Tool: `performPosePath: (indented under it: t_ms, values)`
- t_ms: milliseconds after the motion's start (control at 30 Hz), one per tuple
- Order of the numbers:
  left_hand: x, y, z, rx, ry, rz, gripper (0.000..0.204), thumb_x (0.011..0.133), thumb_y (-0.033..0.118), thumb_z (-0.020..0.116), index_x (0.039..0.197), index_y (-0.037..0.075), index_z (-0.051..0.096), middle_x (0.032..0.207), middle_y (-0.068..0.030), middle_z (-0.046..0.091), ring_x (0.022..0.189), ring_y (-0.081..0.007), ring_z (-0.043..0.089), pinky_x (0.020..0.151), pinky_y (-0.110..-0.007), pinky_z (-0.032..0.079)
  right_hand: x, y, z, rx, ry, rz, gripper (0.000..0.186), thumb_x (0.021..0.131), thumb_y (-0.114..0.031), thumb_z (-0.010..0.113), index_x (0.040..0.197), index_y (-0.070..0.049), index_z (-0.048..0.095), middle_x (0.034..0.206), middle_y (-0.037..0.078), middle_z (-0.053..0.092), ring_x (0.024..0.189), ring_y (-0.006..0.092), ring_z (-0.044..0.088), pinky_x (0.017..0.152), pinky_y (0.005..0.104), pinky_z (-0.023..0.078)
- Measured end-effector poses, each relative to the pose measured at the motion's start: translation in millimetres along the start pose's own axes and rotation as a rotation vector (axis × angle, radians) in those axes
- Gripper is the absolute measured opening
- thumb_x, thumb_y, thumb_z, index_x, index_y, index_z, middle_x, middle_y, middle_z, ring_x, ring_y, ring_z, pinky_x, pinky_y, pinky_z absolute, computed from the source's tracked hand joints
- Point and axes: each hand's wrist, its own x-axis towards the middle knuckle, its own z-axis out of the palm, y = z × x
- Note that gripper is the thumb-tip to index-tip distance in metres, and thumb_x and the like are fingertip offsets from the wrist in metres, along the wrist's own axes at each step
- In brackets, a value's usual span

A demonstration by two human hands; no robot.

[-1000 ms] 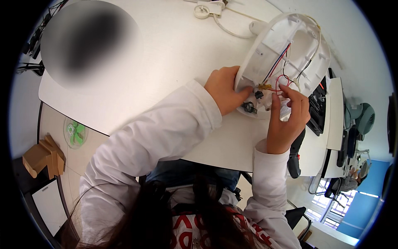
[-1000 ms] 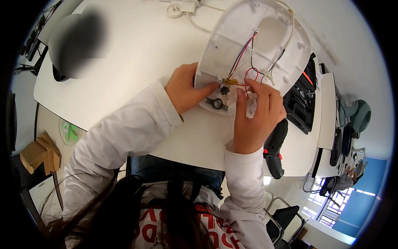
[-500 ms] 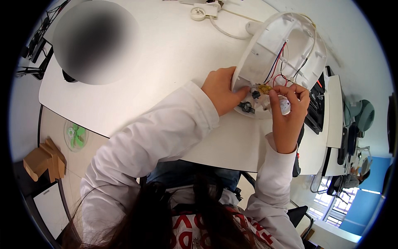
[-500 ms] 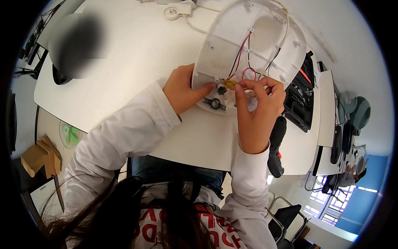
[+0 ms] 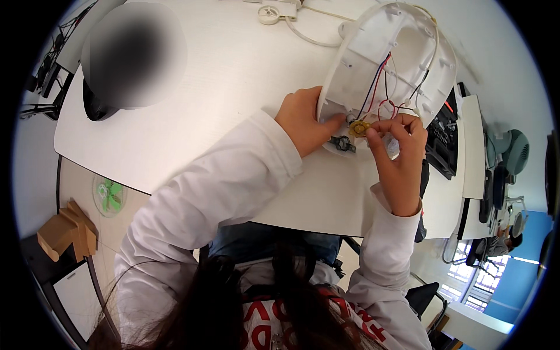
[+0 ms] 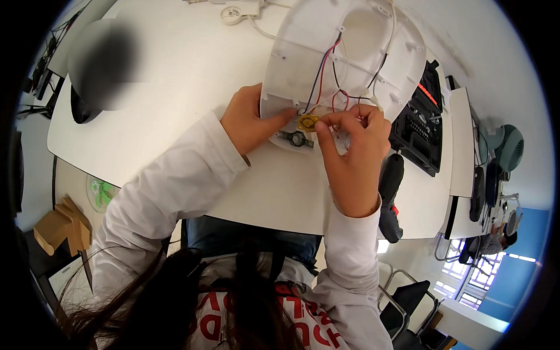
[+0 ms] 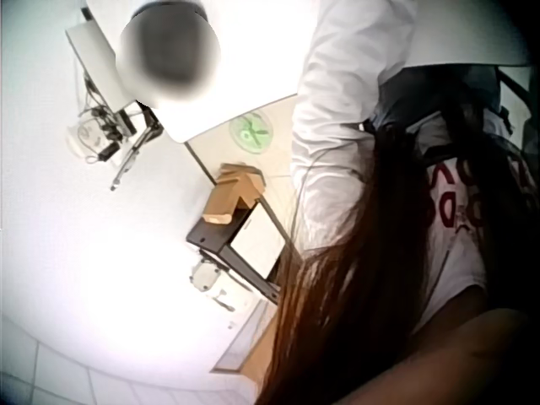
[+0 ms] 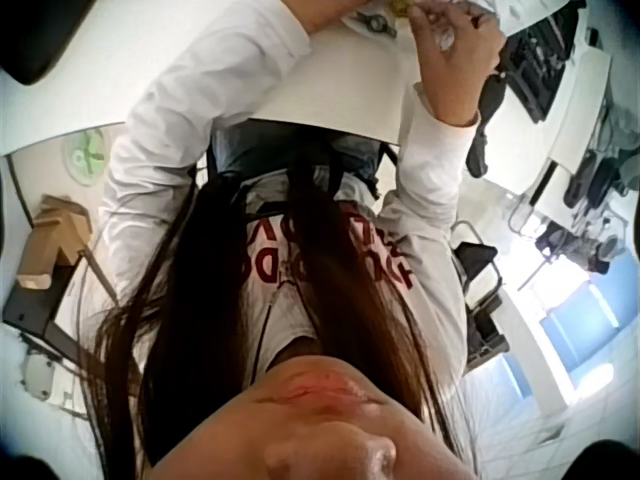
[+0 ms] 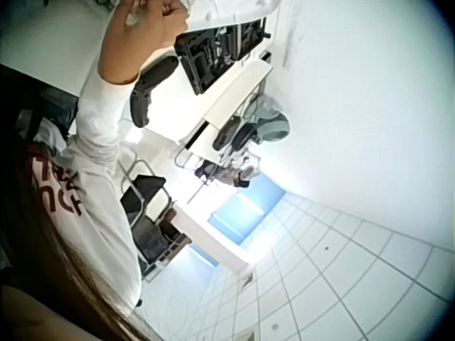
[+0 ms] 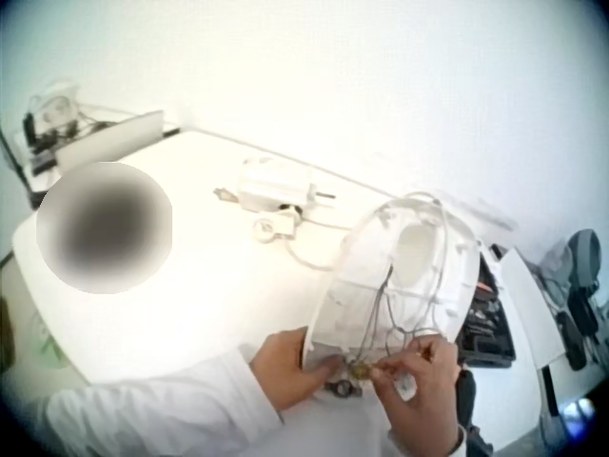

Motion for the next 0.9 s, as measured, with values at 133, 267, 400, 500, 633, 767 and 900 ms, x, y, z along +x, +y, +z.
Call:
performPosePath:
  t_ms: [133,267,400,500,633,767,900]
  values:
    - [0.8,-0.4,1.0,-0.026,-0.013,-0.003,0.027,0.082,0.007,0.065,0.106,-0.005,0.062,0.097,-0.0121,0.069,0.088,-0.0155,0.064,0.079,-0.029,0.050,-0.5,3.0,-0.3,-0.020,0.006,-0.019,0.011,0.074,-0.014,0.073,0.084,-0.010,0.068,0.093,0.006,0.051,0.087,0.0240,0.045,0.076,0.0357,0.035]
    - [2.8,-10.2,1.8,-0.051,0.036,0.064,0.027,0.078,0.010,0.067,0.100,-0.005,0.063,0.089,-0.0165,0.069,0.080,-0.0240,0.067,0.072,-0.033,0.052,-1.0,-0.4,-0.2,-0.083,-0.020,-0.035,0.011,0.076,-0.016,0.071,0.086,-0.013,0.067,0.095,0.005,0.051,0.089,0.0243,0.045,0.078,0.0369,0.032]
    - [3.4,-13.6,3.6,-0.083,0.057,0.081,0.027,0.076,0.012,0.067,0.097,-0.004,0.064,0.084,-0.0187,0.069,0.076,-0.0283,0.068,0.070,-0.035,0.053,-0.6,-2.4,-4.0,-0.125,-0.059,-0.034,0.010,0.077,-0.017,0.069,0.087,-0.015,0.066,0.096,0.005,0.050,0.090,0.0244,0.044,0.081,0.0383,0.030]
    - [3.8,-14.3,3.1,-0.052,0.057,0.110,0.028,0.076,0.013,0.068,0.097,-0.004,0.064,0.084,-0.0185,0.070,0.076,-0.0277,0.068,0.070,-0.035,0.053,-0.5,-2.9,-2.8,-0.122,-0.057,-0.036,0.009,0.078,-0.018,0.069,0.086,-0.015,0.066,0.096,0.004,0.050,0.091,0.0245,0.044,0.082,0.0385,0.030]
    - [5.2,-15.4,4.0,-0.077,0.049,0.107,0.029,0.076,0.014,0.068,0.097,-0.004,0.064,0.085,-0.0180,0.070,0.076,-0.0272,0.068,0.071,-0.035,0.053,0.5,-3.9,-1.3,-0.156,-0.046,-0.026,0.008,0.078,-0.018,0.068,0.086,-0.016,0.066,0.097,0.004,0.049,0.092,0.0247,0.043,0.082,0.0386,0.029]
    - [5.8,-15.7,4.3,-0.098,0.037,0.109,0.029,0.075,0.013,0.067,0.098,-0.004,0.064,0.085,-0.0176,0.070,0.075,-0.0265,0.068,0.071,-0.034,0.052,1.4,-0.9,-0.8,-0.173,-0.040,-0.051,0.008,0.078,-0.019,0.068,0.086,-0.017,0.066,0.096,0.004,0.050,0.093,0.0247,0.043,0.083,0.0390,0.029]
    - [3.0,-10.4,-2.3,-0.105,-0.021,0.056,0.032,0.073,0.012,0.065,0.101,-0.005,0.062,0.085,-0.0160,0.069,0.075,-0.0223,0.067,0.071,-0.033,0.052,3.9,-2.1,-0.6,-0.180,-0.062,-0.058,0.008,0.079,-0.019,0.068,0.086,-0.017,0.066,0.097,0.004,0.052,0.093,0.0246,0.043,0.084,0.0399,0.028]
